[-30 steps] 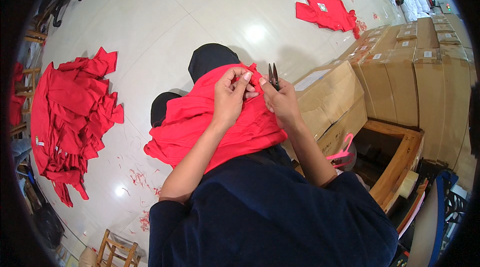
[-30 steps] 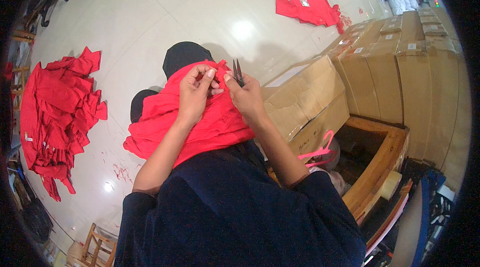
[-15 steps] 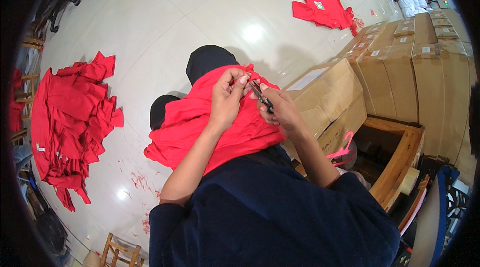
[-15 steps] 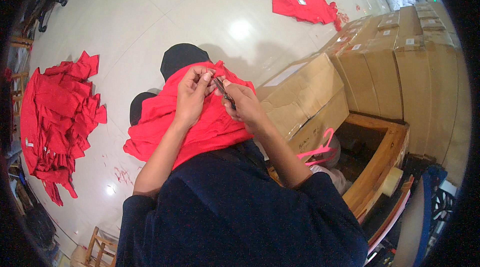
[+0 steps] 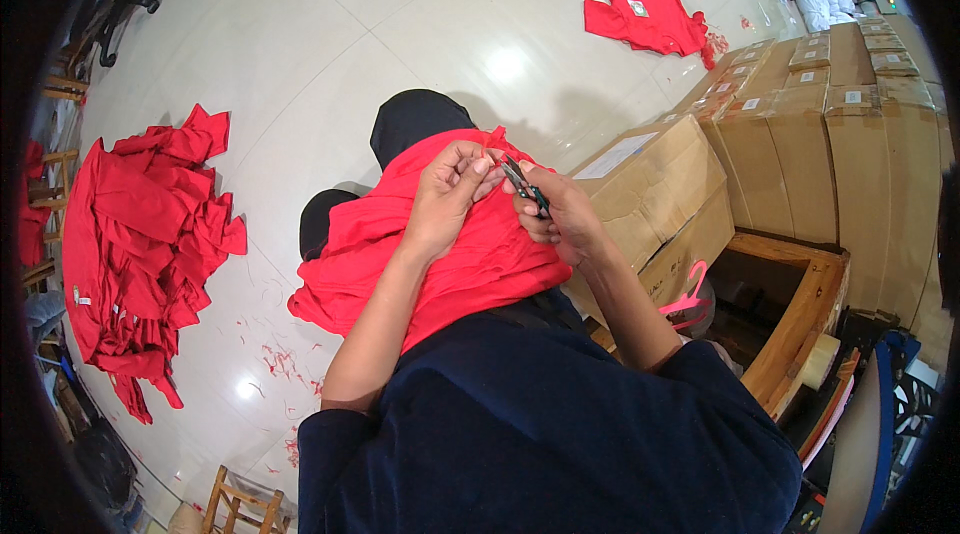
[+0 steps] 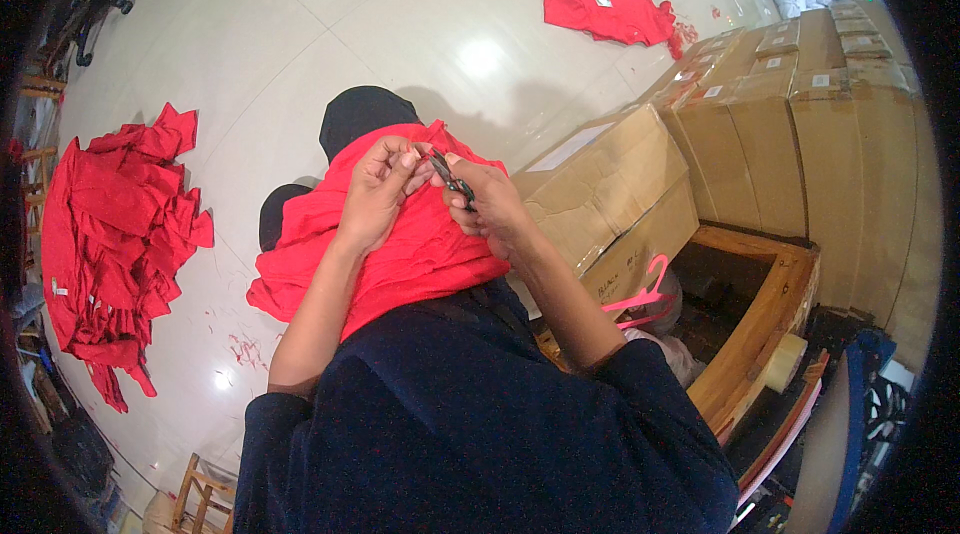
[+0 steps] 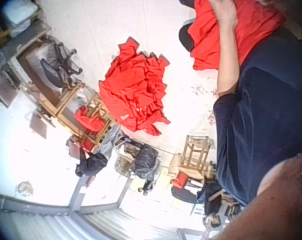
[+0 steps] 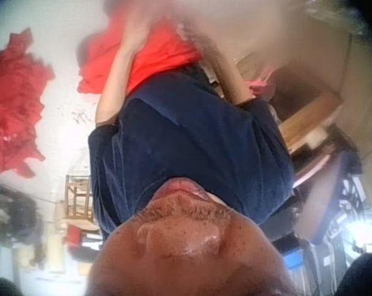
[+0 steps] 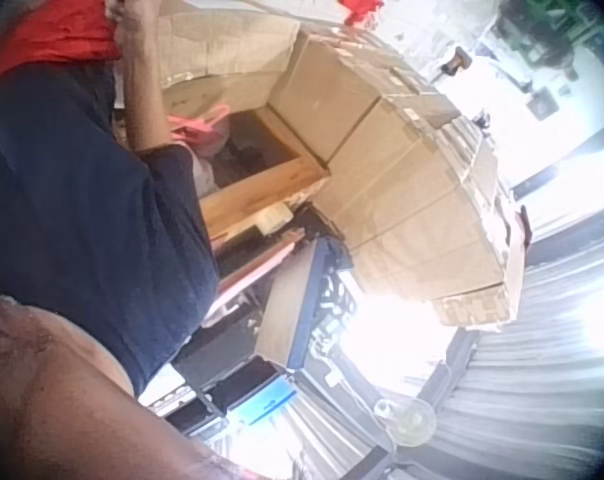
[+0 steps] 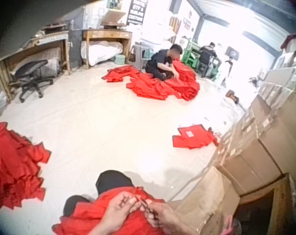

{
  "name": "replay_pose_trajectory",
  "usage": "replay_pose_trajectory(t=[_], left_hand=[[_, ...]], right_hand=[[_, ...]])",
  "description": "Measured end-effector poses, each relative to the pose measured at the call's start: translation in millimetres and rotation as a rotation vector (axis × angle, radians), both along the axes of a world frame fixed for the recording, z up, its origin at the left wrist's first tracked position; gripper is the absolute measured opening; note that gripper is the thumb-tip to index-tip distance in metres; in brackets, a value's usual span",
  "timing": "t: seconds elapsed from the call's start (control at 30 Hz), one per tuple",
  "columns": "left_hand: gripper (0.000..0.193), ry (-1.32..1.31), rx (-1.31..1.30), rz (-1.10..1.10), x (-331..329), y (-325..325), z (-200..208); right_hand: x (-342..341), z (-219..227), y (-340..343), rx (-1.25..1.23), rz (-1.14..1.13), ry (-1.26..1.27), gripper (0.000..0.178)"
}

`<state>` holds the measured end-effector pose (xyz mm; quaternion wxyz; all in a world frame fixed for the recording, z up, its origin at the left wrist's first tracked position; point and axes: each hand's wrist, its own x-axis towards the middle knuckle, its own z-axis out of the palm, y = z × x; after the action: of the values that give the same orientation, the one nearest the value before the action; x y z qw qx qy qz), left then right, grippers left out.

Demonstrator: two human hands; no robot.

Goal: The person sits on the floor and uses small scissors to trim loose threads and tags from a red garment held on their lap. The person repeatedly snips small fibers and discards them onto the floor.

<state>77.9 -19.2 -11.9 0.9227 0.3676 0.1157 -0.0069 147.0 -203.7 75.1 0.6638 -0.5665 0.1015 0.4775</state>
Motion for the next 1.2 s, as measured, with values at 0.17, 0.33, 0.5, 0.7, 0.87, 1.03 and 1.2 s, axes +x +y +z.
replay_pose_trajectory(t=[0.17,0.33,0.5,0.7,0.87,1.03,1.2], left_hand=[[0.012,-0.037,0.037,-0.022,-0.3,2.7,-3.2],[0.015,-0.014,0.055,-0.046,-0.5,4.9,-2.6],[0.019,0.020,-0.013,-0.082,-0.6,8.2,-6.5],[0.017,0.014,-0.129,-0.117,2.5,12.0,-14.2],[0.015,0.020,-0.128,-0.149,2.2,14.5,-14.0],[0.014,0.018,-0.114,-0.163,1.3,15.1,-11.1],[0.013,0.045,-0.124,-0.147,-0.2,15.8,-10.9]], right_hand=[[1.6,-0.7,0.3,-0.009,0.002,0.011,0.037],[2.5,-4.4,-1.1,-0.021,0.019,0.018,0.036],[3.8,-7.5,-0.8,0.004,0.030,0.063,0.036],[4.1,-9.4,-0.8,0.029,0.033,0.081,0.037],[4.1,-10.4,-0.4,0.037,0.032,0.096,0.036],[5.7,-14.9,-3.0,0.018,0.058,0.089,0.040],[5.0,-14.0,-2.4,0.010,0.055,0.089,0.040]])
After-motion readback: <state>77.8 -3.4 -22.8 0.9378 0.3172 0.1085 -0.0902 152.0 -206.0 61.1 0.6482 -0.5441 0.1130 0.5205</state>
